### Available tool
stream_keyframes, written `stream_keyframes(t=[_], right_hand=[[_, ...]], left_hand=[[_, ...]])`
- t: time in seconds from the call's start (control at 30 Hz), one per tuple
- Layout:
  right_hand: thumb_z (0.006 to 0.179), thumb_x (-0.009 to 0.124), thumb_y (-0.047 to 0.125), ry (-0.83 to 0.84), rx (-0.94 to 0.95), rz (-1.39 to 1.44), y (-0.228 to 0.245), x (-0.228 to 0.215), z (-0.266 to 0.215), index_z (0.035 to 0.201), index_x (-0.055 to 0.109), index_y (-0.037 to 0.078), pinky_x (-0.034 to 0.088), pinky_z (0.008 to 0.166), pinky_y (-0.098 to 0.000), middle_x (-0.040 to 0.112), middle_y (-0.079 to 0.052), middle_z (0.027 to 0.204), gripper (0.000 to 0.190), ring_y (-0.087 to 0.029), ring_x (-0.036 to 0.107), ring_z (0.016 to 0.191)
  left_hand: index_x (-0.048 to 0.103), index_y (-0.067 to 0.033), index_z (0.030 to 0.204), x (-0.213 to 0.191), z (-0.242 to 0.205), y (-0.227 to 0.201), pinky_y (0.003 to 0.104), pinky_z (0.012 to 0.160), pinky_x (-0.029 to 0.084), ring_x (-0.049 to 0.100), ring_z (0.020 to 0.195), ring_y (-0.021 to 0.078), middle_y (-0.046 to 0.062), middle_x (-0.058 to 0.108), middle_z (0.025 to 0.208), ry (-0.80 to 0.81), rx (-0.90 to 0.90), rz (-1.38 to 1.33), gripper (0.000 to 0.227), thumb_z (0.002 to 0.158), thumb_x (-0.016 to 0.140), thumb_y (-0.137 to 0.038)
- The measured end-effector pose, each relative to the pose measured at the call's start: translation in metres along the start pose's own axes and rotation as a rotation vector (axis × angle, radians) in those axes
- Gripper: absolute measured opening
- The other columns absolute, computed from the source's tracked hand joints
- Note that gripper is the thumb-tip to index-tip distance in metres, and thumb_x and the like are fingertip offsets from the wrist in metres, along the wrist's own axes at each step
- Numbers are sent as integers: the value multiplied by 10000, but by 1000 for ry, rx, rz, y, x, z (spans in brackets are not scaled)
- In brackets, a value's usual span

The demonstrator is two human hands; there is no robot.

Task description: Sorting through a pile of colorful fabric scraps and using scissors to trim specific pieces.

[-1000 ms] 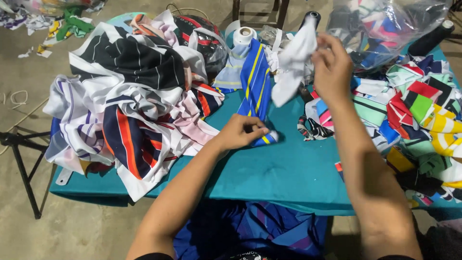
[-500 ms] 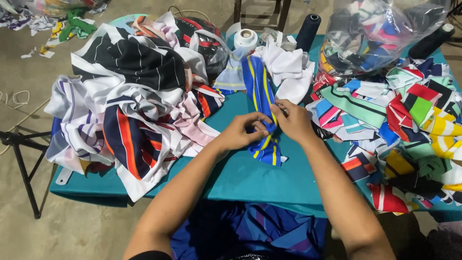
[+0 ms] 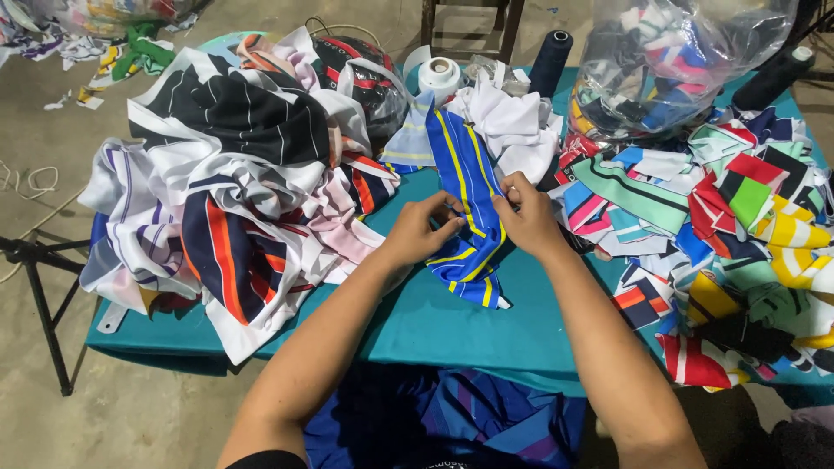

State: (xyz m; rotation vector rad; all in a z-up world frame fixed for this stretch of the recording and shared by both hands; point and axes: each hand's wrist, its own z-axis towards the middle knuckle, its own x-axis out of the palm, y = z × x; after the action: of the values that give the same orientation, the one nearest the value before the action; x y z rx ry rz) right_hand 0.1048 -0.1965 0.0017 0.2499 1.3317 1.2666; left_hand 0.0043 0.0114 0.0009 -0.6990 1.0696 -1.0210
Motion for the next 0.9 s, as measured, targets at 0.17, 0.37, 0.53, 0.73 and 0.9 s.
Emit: stream_keyframes(t=[0.17, 0.37, 0.53, 0.73, 0.9], right_hand=[[954, 645, 148, 0, 5, -3, 17, -1, -2, 959, 524, 122, 487, 548, -349, 596, -86, 563, 124, -257, 611, 544], [922, 671, 120, 2, -22, -33, 1, 0, 1, 938, 513, 123, 471, 547, -342, 575, -88, 534, 158, -244, 607, 529], [908, 684, 139, 6, -26, -92, -6, 4, 1, 946, 522, 143, 482, 554, -356, 595, -76, 543, 167, -262, 636, 558], [907, 678, 125, 13, -2, -91, -5, 4, -4, 927, 527, 138, 481, 568, -320, 614, -40, 540, 153, -229, 634, 539], [860, 723, 185, 45, 9, -168, -5, 4, -3, 953, 543, 184, 537, 646, -386, 695, -54, 628, 203, -307, 718, 694]], left_hand=[[671, -51, 1067, -1, 3, 0, 349, 534, 582, 736, 698, 262, 158, 755, 799, 18, 6, 14, 134, 949, 705, -104], [692, -32, 1019, -3, 3, 2, 369, 529, 577, 727, 685, 289, 185, 742, 784, 21, 5, 12, 87, 945, 698, -79], [697, -27, 1003, -4, 2, -4, 378, 531, 576, 726, 686, 298, 188, 736, 783, 5, -5, 13, 89, 935, 708, -83], [705, -31, 987, -3, -6, -7, 386, 558, 575, 719, 683, 309, 186, 729, 759, 18, -18, -1, 60, 937, 690, -61], [713, -74, 959, -2, -4, -5, 402, 582, 574, 718, 684, 302, 132, 743, 755, 25, -98, 21, 58, 904, 714, -94]])
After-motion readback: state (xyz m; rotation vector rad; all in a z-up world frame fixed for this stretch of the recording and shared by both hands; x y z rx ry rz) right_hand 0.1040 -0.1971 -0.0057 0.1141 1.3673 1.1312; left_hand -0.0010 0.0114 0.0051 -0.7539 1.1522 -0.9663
